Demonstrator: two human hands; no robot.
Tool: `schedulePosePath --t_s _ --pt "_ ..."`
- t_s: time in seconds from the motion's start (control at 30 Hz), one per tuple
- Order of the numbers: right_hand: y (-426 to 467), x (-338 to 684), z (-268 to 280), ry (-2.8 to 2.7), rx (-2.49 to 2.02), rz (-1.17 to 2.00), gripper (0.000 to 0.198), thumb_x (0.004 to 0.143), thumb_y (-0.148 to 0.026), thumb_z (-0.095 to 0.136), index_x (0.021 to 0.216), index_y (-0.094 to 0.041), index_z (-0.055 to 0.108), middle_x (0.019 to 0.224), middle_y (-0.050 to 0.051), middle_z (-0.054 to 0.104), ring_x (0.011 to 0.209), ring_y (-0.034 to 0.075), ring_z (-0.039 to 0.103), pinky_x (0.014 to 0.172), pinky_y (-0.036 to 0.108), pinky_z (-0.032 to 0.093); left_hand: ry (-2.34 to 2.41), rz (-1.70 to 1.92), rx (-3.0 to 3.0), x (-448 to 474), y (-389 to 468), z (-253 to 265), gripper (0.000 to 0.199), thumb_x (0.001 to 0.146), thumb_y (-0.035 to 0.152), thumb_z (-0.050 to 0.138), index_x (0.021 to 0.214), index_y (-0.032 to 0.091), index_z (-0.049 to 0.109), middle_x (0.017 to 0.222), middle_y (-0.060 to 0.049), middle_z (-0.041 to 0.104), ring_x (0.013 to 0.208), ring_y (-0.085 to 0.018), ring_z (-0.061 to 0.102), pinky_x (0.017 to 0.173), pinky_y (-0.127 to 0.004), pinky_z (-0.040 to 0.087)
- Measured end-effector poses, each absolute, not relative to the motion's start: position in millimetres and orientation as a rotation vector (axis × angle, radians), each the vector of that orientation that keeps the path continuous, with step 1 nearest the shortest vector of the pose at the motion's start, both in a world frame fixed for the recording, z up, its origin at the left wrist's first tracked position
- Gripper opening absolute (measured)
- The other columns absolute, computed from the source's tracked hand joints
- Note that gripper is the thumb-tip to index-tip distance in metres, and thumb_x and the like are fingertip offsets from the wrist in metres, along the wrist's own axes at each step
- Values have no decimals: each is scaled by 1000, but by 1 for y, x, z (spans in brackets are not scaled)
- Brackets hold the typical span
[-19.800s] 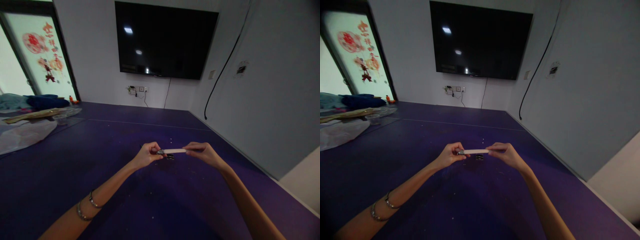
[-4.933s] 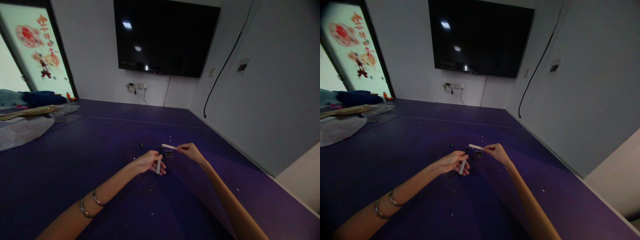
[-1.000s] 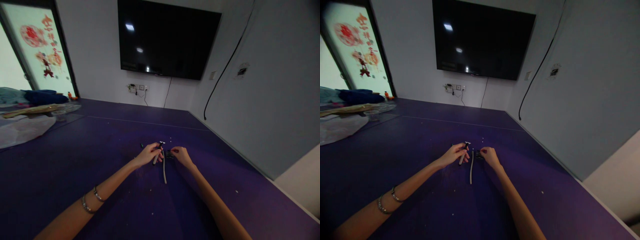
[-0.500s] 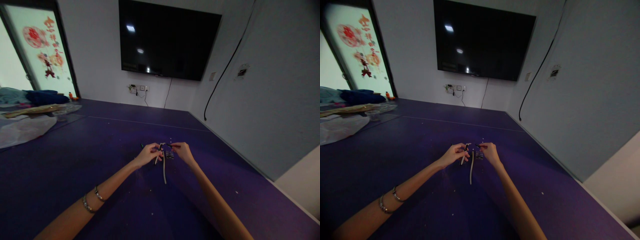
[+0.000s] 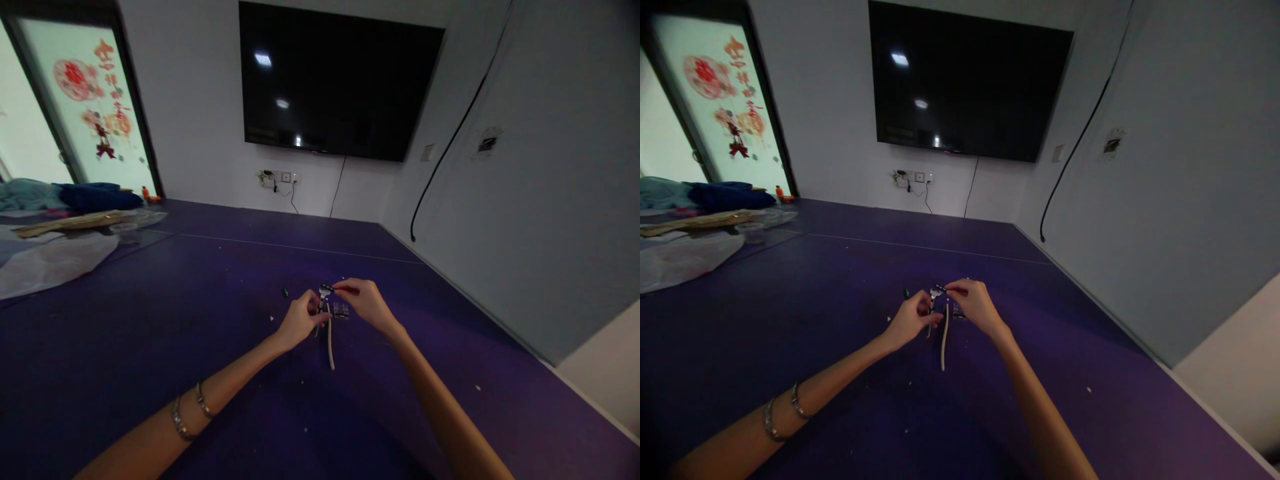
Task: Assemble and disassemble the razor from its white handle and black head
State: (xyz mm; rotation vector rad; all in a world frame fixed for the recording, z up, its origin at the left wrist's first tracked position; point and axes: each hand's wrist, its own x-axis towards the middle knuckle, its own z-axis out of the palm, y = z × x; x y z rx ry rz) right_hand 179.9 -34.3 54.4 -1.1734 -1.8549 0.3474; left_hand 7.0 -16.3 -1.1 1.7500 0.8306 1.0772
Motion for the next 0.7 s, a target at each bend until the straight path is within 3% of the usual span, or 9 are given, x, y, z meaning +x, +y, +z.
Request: schedulePosePath --t_s 0.7 --pt "-44 172 63 -1904 -1107 284 17 78 -18 54 84 -20 70 83 5 70 78 17 63 70 29 47 820 1103 1812 8 -19 -3 32 69 36 67 76 20 39 59 4 60 51 -13 60 48 -21 40"
